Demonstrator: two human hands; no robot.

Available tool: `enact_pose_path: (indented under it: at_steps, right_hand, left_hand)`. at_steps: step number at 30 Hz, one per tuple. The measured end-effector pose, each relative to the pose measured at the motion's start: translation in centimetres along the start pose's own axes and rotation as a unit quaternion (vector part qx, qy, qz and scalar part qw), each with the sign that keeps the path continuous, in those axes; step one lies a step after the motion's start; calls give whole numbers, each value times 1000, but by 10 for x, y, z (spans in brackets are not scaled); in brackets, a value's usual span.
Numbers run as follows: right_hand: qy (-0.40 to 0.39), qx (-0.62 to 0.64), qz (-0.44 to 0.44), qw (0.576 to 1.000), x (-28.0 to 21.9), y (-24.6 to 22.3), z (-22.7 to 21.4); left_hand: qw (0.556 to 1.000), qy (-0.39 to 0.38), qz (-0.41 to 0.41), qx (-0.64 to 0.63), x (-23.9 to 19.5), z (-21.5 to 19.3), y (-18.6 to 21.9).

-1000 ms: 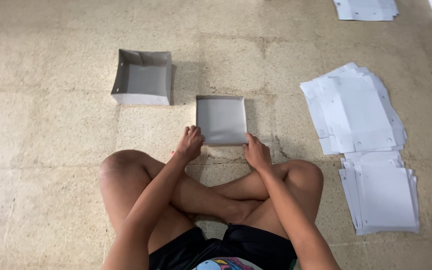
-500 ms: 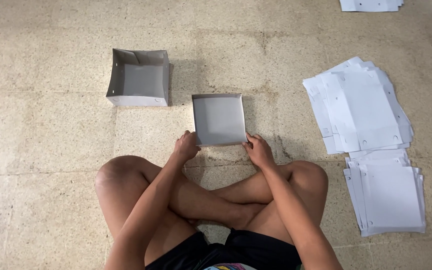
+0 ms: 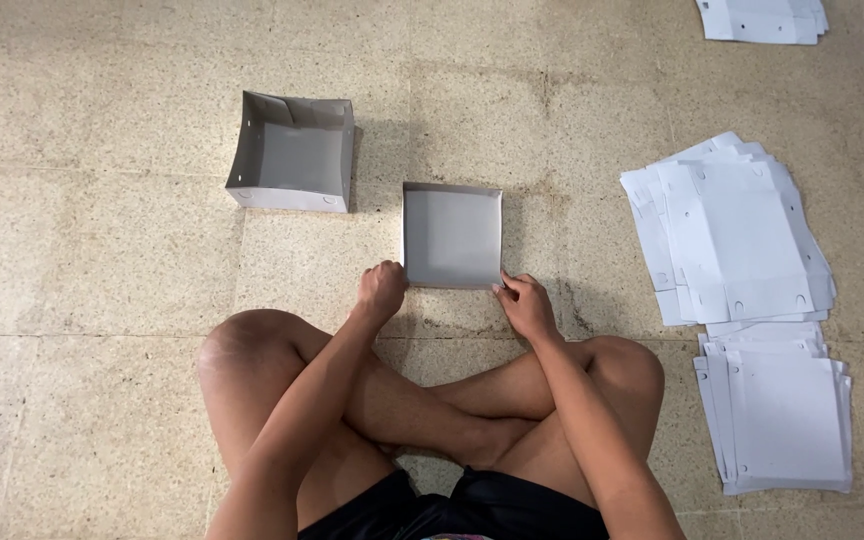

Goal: The person sits on the floor and assembles a small white cardboard box by folding the flaps and securing the tabs. They then place a flat cardboard sheet into the assembled box.

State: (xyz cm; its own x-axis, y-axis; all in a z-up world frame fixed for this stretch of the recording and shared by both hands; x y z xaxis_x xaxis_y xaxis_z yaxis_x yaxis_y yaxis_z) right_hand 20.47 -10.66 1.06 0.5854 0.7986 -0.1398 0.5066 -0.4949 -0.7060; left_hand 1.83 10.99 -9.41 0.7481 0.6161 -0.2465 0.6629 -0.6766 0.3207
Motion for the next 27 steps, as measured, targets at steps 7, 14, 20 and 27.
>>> enact_pose_path:
  at_steps: [7,14,20,27]
  right_hand:
    - [-16,-7,-14,1000,-7,2,4]
    - [-30,-18,-4,999,-10,-8,1]
    - [-29,-14,14,999,-9,-11,0]
    - [-29,13,38,999,-3,-15,-2]
  left_hand:
    - [999,-3,43,18,0,7,-4]
    - [999,0,11,49,-10,-13,7]
    - [999,2,-6,46,-4,-6,5]
    - [999,-3,28,-29,3,-9,0]
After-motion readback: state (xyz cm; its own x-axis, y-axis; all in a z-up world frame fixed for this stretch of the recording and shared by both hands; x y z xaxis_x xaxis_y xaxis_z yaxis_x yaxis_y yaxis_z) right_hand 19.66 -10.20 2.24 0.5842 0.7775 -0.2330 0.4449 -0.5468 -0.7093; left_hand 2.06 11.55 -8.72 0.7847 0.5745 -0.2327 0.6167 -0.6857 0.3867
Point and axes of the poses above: each hand's wrist, its own x-axis towards the middle knuckle, its own z-axis out of the palm, y = z × x, the point moved 2 cm from there along x, towards the middle knuckle, and after that the axes turned 1 degree about x, right-handed, at the moved point
